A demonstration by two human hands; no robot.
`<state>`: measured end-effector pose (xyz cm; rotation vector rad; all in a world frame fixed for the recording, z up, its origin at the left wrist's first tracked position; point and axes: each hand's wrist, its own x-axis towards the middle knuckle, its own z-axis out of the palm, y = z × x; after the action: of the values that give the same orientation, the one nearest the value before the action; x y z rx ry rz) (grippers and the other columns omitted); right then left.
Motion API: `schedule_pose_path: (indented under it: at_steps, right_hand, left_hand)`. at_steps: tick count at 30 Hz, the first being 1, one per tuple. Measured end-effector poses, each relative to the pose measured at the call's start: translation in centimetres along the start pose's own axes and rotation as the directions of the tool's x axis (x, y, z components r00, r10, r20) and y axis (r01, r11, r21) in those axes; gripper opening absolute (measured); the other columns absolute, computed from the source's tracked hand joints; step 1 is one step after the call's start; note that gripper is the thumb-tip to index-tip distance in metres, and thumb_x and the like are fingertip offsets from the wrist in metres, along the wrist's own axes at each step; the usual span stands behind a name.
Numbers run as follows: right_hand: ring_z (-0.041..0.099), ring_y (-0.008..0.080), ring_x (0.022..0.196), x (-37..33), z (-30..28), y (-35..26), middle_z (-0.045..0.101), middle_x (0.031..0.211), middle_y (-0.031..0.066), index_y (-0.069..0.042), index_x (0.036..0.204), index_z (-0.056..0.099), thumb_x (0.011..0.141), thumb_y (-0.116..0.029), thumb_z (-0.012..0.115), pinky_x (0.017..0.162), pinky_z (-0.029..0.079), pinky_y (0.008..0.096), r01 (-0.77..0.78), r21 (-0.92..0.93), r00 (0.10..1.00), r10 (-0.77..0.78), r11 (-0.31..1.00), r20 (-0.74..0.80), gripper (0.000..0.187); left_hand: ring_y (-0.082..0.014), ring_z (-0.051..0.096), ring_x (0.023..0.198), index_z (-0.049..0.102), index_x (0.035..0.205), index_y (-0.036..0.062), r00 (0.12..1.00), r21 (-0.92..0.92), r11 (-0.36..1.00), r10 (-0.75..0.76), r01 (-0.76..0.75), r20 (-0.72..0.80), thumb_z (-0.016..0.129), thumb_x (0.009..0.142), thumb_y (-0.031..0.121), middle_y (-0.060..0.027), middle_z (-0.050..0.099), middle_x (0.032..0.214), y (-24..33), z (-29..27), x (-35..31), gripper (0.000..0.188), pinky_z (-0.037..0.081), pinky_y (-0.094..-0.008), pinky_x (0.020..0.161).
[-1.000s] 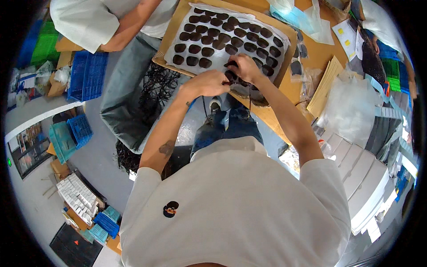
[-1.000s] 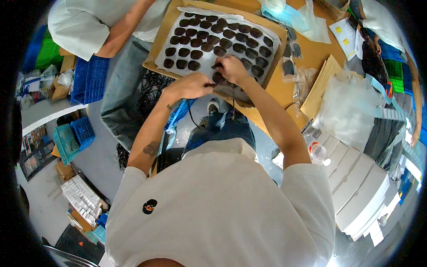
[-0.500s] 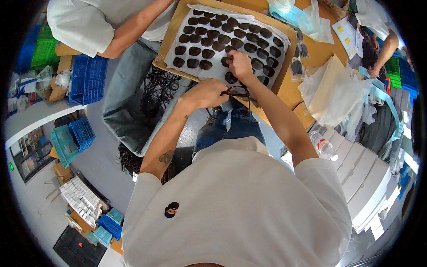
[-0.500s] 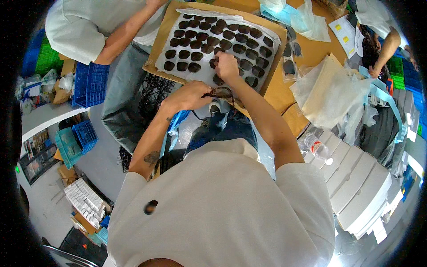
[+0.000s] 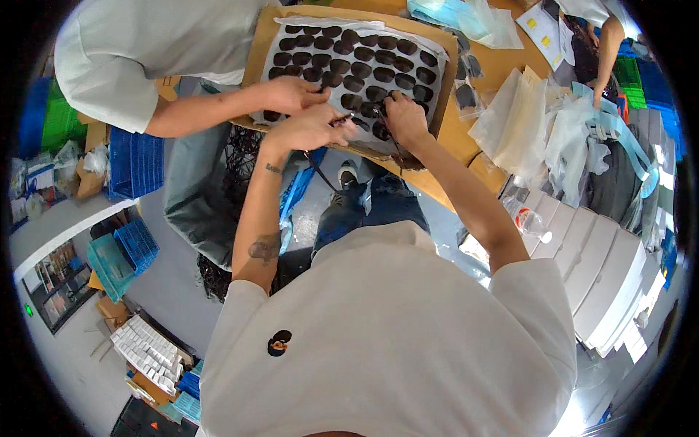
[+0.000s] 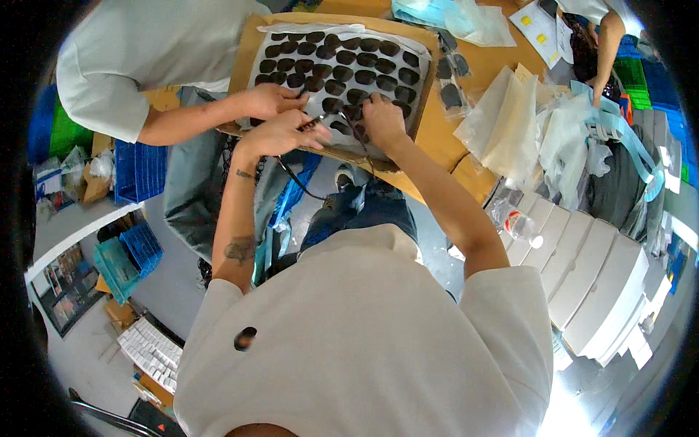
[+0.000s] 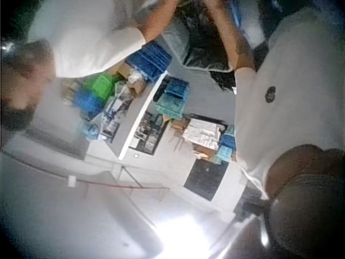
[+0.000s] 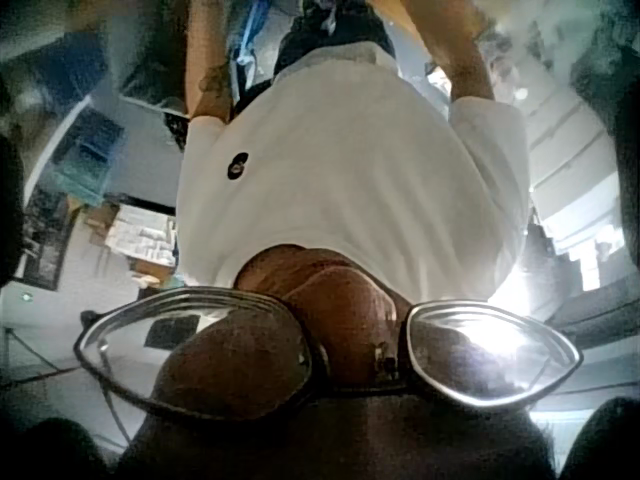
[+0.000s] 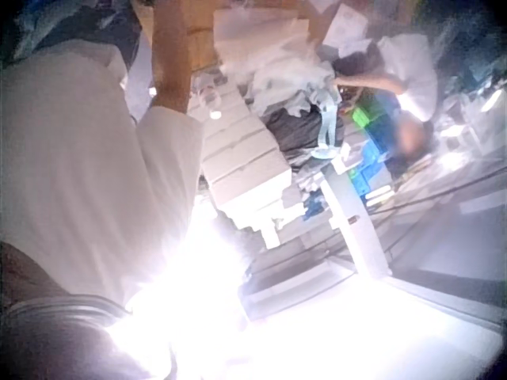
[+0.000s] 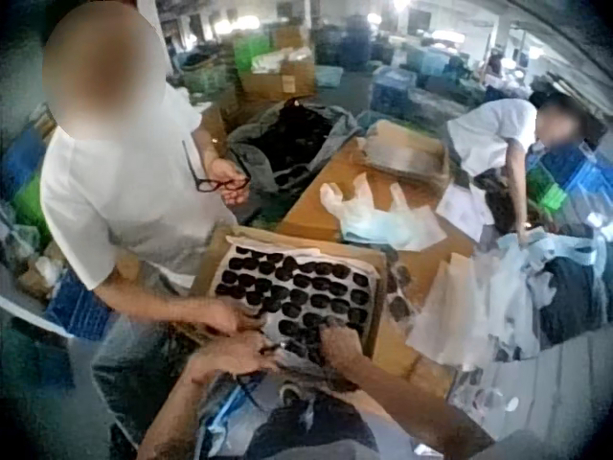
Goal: The person assembles sunglasses by picking up frames and lenses from a cardboard box and attaching them together. They place the completed sunglasses into a pile on the table. The person also handles a bundle of sunglasses and places them into a large bag.
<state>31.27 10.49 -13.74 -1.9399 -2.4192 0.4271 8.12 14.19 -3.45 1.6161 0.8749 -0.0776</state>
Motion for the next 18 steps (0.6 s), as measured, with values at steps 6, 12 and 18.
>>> schedule_pose_path:
  at_steps: [6,12,18]
  right_hand:
    - [0.067,0.0299,0.098,0.1,0.2,0.3,0.061,0.109,0.0137,-0.005,0.099,0.065,0.071,-0.014,0.078,0.077,0.057,0.0390,-0.043,-0.002,0.998,0.043,0.999,0.050,0.032]
    - [0.067,0.0319,0.096,-0.6,-0.6,0.8,0.063,0.107,0.0156,-0.004,0.101,0.064,0.072,-0.012,0.075,0.078,0.057,0.0402,-0.069,0.040,0.996,0.066,0.997,0.067,0.032]
    - [0.068,0.0334,0.088,1.5,0.6,-0.4,0.063,0.104,0.0156,-0.005,0.101,0.064,0.075,-0.013,0.073,0.074,0.057,0.0428,0.209,0.182,0.973,-0.186,0.961,-0.135,0.029]
  left_hand:
    - [-0.0165,0.069,0.073,0.067,0.115,0.0016,0.997,0.017,0.998,-0.068,0.069,-0.041,0.056,0.090,0.011,-0.0147,0.072,0.098,0.7,2.2,-0.2,0.029,0.053,-0.0275,0.068]
    - [-0.0169,0.068,0.067,0.052,0.130,-0.0053,0.986,-0.233,0.971,-0.077,0.042,-0.146,0.054,0.090,0.009,-0.0161,0.069,0.098,0.1,4.7,-1.3,0.042,0.055,-0.0294,0.065]
    - [-0.0179,0.068,0.064,0.047,0.133,-0.0070,0.991,-0.126,0.986,-0.118,0.109,-0.065,0.055,0.089,0.009,-0.0154,0.068,0.091,0.2,5.4,-0.8,0.047,0.053,-0.0306,0.063]
